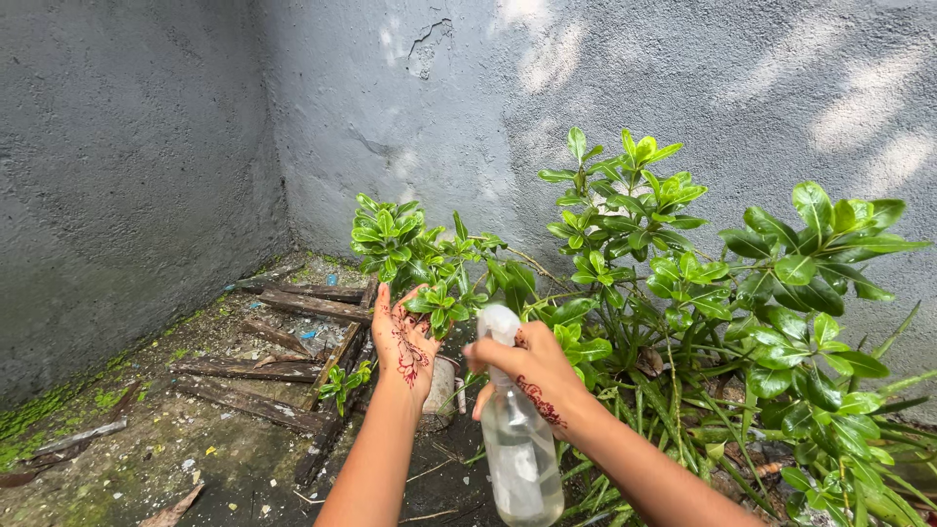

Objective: The person holds a spray bottle and sprays liquid onto the leaves of a plant, using their other hand to move or support the branches.

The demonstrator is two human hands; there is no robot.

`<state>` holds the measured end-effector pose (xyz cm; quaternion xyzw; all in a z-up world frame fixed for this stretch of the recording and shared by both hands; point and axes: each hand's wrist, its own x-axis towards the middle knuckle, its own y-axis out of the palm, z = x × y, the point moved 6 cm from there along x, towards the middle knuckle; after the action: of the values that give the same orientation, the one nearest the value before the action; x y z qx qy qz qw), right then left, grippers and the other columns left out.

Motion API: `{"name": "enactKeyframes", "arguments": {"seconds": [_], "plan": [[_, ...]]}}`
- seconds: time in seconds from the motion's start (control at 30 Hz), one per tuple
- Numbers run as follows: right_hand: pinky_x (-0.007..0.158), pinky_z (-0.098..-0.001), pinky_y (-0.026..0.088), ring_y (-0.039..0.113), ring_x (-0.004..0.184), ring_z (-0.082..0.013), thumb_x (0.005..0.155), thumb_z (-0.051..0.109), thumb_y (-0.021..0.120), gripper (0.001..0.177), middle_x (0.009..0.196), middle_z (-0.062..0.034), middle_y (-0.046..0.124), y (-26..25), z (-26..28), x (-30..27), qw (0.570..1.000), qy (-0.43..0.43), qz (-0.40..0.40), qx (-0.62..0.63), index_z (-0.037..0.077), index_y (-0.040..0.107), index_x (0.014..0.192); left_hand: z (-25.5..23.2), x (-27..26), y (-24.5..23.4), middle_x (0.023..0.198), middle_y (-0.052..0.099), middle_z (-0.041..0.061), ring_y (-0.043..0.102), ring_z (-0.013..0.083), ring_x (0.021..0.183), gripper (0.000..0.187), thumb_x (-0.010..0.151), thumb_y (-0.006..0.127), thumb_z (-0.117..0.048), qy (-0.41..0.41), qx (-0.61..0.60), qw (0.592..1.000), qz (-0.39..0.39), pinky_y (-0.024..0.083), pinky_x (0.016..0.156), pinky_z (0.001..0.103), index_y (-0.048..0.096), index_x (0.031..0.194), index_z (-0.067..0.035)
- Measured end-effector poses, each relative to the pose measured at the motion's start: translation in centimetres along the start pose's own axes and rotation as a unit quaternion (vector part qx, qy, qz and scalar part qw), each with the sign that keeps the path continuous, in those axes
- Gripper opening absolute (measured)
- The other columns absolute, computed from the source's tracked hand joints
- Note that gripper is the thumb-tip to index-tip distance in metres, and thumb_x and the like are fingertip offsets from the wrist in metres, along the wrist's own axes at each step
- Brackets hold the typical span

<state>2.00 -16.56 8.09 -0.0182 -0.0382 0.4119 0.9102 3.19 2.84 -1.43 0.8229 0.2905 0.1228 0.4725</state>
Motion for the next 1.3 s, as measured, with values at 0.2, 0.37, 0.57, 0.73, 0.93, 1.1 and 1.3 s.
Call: {"name": "enactKeyframes", "arguments": {"seconds": [0.2,0.37,0.57,0.73,0.93,1.1,1.3], "plan": [[0.048,-0.0363,0.058,0.073,0.051,-0.0268,0.081,0.018,0.07,0.031,0.074,-0.017,0.067,0.0,0.0,0.2,0.999,-0.035,0.025,0.015,-0.012,0.064,0.081,0.5,0.5,-0.2,0.122,0.068,0.018,0.065,0.0324,0.111,0.071,0.094,0.05,-0.063,0.001,-0.029,1.0,0.006,0.053,0.095,0.046,0.063,0.126,-0.001],[0.046,-0.0347,0.056,0.072,0.049,-0.0247,0.082,0.019,0.071,0.027,0.08,-0.0106,0.069,-0.2,1.5,-0.6,0.999,-0.052,0.003,0.003,-0.005,0.066,0.093,1.0,1.1,-1.5,0.129,0.061,0.017,0.061,0.0308,0.117,0.069,0.093,0.051,-0.061,0.029,-0.03,0.999,-0.021,0.053,0.097,0.05,0.059,0.13,-0.004],[0.051,-0.0348,0.061,0.069,0.057,-0.0176,0.089,0.014,0.07,0.021,0.083,-0.0084,0.065,-1.1,4.5,-2.1,0.984,-0.172,-0.033,0.04,-0.006,0.067,0.096,2.9,1.6,-4.0,0.152,0.04,0.013,0.037,0.0284,0.14,0.081,0.09,0.053,-0.063,0.016,-0.042,0.997,-0.066,0.044,0.108,0.058,0.041,0.148,-0.008],[0.051,-0.0356,0.062,0.067,0.058,-0.0156,0.089,0.012,0.069,0.019,0.082,-0.0056,0.062,-3.2,5.5,-3.7,0.975,-0.205,-0.082,0.033,-0.006,0.066,0.095,5.7,0.4,-4.3,0.154,0.042,0.02,0.041,0.0332,0.147,0.087,0.09,0.052,-0.065,-0.005,-0.024,0.997,-0.076,0.043,0.111,0.058,0.036,0.15,-0.004],[0.051,-0.0372,0.064,0.063,0.059,-0.0135,0.091,0.012,0.069,0.018,0.078,-0.0045,0.06,-7.6,4.4,-6.6,0.965,-0.221,-0.144,0.009,-0.006,0.067,0.096,12.4,-0.5,-3.6,0.145,0.05,0.023,0.051,0.0358,0.133,0.089,0.091,0.044,-0.07,-0.061,-0.013,0.997,-0.048,0.047,0.106,0.056,0.044,0.145,0.0],[0.05,-0.0352,0.061,0.066,0.055,-0.0155,0.089,0.014,0.072,0.021,0.078,-0.0056,0.062,-12.7,4.2,-10.5,0.945,-0.215,-0.244,-0.043,-0.005,0.067,0.097,19.4,-4.3,0.5,0.132,0.062,0.025,0.059,0.0358,0.119,0.092,0.091,0.042,-0.077,-0.144,0.007,0.989,-0.015,0.052,0.098,0.053,0.051,0.136,0.003],[0.047,-0.0294,0.054,0.067,0.054,-0.0131,0.087,0.023,0.077,0.025,0.075,-0.0053,0.07,-17.1,5.0,-15.5,0.894,-0.153,-0.404,-0.122,0.0,0.076,0.097,25.8,-13.1,9.8,0.125,0.072,0.013,0.066,0.0222,0.11,0.082,0.086,0.047,-0.074,-0.256,0.131,0.949,0.132,0.047,0.093,0.044,0.063,0.129,-0.006]]}}
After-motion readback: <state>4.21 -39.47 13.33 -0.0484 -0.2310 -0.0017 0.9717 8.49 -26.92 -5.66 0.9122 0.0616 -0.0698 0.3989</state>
